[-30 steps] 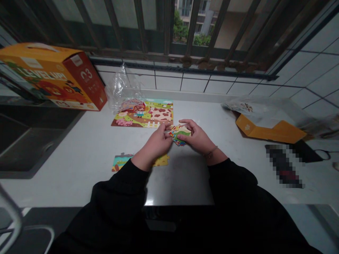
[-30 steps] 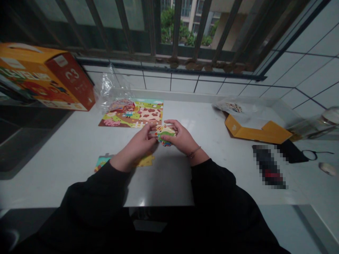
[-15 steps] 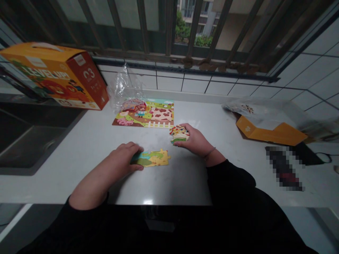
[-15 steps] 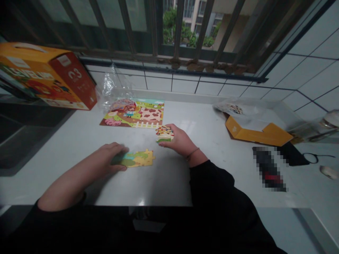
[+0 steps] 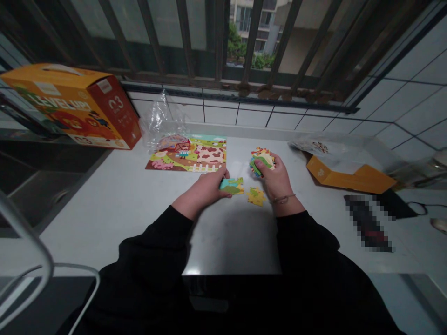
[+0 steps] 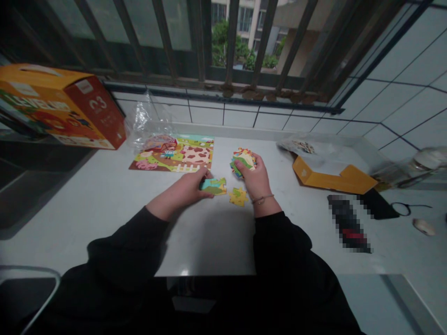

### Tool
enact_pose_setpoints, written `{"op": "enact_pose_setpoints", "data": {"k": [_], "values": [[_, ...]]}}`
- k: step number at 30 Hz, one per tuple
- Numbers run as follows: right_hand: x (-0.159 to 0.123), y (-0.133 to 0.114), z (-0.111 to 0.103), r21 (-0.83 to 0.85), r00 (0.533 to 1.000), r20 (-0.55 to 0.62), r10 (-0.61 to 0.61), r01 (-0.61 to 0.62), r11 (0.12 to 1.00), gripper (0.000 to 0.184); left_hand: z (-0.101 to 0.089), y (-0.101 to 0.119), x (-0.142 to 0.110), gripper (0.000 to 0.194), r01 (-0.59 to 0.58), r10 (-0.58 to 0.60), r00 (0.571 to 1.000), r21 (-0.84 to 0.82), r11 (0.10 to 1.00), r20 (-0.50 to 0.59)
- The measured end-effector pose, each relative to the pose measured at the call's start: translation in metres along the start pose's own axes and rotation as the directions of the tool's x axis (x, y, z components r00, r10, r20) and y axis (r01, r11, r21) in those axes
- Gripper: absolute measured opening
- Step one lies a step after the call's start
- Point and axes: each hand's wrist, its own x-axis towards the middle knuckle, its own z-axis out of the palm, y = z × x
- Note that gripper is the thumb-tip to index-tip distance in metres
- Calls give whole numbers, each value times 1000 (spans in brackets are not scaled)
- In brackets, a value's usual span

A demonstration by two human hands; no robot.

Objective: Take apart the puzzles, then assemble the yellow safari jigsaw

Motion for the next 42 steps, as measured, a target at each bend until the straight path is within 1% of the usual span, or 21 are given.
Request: {"op": "enact_pose_setpoints", "data": {"k": [2,4,6,7,9,10,11,13,16,19,21,24,27,29,31,33,35,37,38,40,42], "values": [[-4,-3,2,33,999,50,20,-22,999,79,-2,-10,1,53,-34,31,998,-68,997,-55],[-10,-6,6,39,985,165,46,-53,998,76,-6,-17,-1,41,-68,54,992,-127,990,-114],[-17,-9,12,7,944,317,94,-102,995,74,-8,-20,-3,27,-99,68,984,-194,976,-162],[-20,-10,14,-24,916,380,127,-128,992,74,-8,-20,-3,24,-113,72,981,-227,967,-179],[-25,-10,17,-106,868,459,191,-160,981,73,-7,-20,-3,25,-135,83,978,-276,952,-192],[-27,-10,18,-141,853,477,213,-165,976,73,-5,-20,-2,27,-141,88,978,-291,946,-188],[-28,-10,19,-165,844,486,226,-166,972,72,-4,-21,-1,28,-144,92,979,-301,943,-182],[-28,-10,18,-182,846,482,230,-160,970,73,-1,-23,2,29,-146,94,980,-318,937,-175],[-26,-10,17,-153,875,433,218,-167,974,74,2,-28,6,33,-147,74,974,-350,925,-214],[-25,-11,15,-90,910,368,191,-170,981,71,4,-33,8,38,-111,23,970,-359,927,-243],[-26,-11,16,-28,913,364,184,-187,982,70,5,-36,8,39,-78,-15,972,-377,923,-236],[-31,-12,20,42,876,434,209,-251,967,69,10,-34,8,43,-80,-12,983,-481,873,-185],[-36,-12,25,6,829,505,242,-284,959,68,15,-26,8,50,-115,52,991,-606,787,-120],[-38,-11,27,-14,816,527,238,-272,962,67,18,-20,7,52,-139,85,990,-648,749,-114],[-37,-10,28,-9,832,514,211,-240,971,67,20,-16,7,57,-160,101,987,-662,733,-126],[-35,-9,27,-9,873,452,182,-200,980,67,22,-17,8,67,-159,93,987,-673,722,-133],[-33,-9,26,-8,911,376,170,-180,984,66,22,-21,9,76,-135,54,989,-678,723,-139],[-32,-10,25,12,931,322,173,-186,982,66,21,-27,11,78,-89,-7,990,-667,739,-140],[-32,-11,25,25,931,318,179,-197,980,66,21,-30,12,79,-63,-39,989,-659,750,-139],[-33,-14,25,48,915,353,197,-228,973,65,20,-32,13,77,-18,-104,984,-659,752,-147],[-35,-17,25,53,881,420,216,-262,964,67,19,-31,13,72,-7,-155,974,-706,709,-165]]}}
